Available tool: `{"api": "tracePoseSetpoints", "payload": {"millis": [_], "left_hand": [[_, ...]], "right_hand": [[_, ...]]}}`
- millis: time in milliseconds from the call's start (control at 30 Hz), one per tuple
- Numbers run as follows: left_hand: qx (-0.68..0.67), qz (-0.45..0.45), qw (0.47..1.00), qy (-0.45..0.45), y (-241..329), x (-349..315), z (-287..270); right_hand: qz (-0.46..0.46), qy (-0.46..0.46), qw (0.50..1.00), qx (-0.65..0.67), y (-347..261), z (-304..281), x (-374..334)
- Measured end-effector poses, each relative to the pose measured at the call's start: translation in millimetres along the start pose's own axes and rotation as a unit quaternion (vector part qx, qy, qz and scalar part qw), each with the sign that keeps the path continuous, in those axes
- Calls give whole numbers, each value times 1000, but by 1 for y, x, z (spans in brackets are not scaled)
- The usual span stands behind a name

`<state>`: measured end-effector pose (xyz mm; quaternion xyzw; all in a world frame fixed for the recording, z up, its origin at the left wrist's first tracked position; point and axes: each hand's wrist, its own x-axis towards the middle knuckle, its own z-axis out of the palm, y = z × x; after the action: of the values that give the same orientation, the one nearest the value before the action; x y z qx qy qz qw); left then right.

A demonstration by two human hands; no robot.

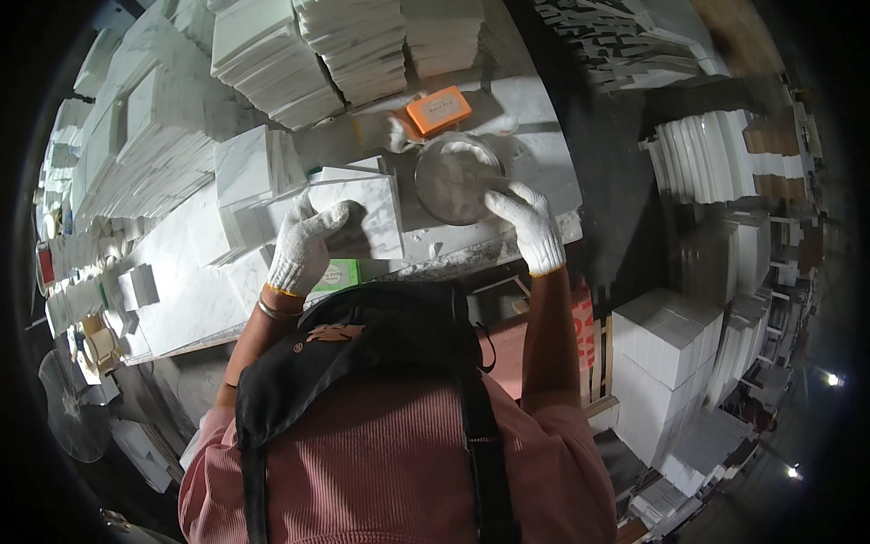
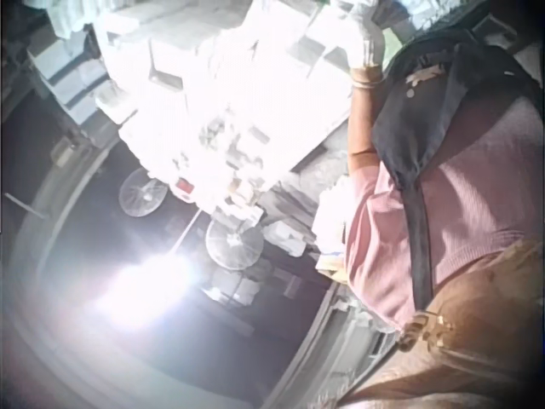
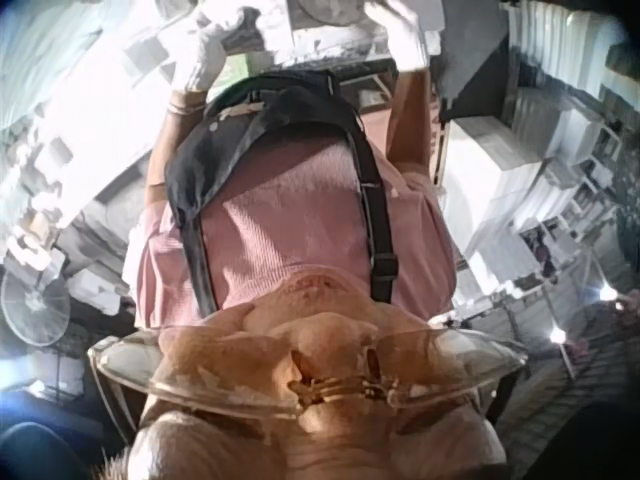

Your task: The person repeatedly picks up white rectangular tiles, rubs their edges with a small abrasive block, and stacks them on a table. The person also moves between stacks and handles tiles one at a time.

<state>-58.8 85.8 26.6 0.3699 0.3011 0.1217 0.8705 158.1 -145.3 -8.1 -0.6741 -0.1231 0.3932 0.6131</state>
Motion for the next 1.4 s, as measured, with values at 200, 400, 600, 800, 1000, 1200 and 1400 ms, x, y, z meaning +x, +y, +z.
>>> {"api": "tracePoseSetpoints", "payload": {"millis": [200, 400, 600, 800, 1000, 1200, 1400], "left_hand": [[-6, -23, 1000, -20, -3, 5, -9], [15, -49, 999, -7, 3, -3, -7], [20, -28, 999, 10, 0, -19, -15], [19, -28, 999, 31, -3, -31, -29], [27, -20, 999, 41, -7, -31, -33], [-2, -66, 997, 33, 6, -30, -19], [1, -57, 998, 20, 7, -22, -9]], "right_hand": [[45, 55, 996, -60, -3, 4, -23], [6, 103, 977, -188, -24, 17, -21], [-192, 58, 926, -320, -31, 6, 19], [-270, -38, 801, -533, -55, 10, 81], [-187, -138, 616, -753, -63, 44, 121], [-271, -82, 761, -584, -49, 36, 115], [-244, 114, 785, -558, -31, -9, 36]]}}
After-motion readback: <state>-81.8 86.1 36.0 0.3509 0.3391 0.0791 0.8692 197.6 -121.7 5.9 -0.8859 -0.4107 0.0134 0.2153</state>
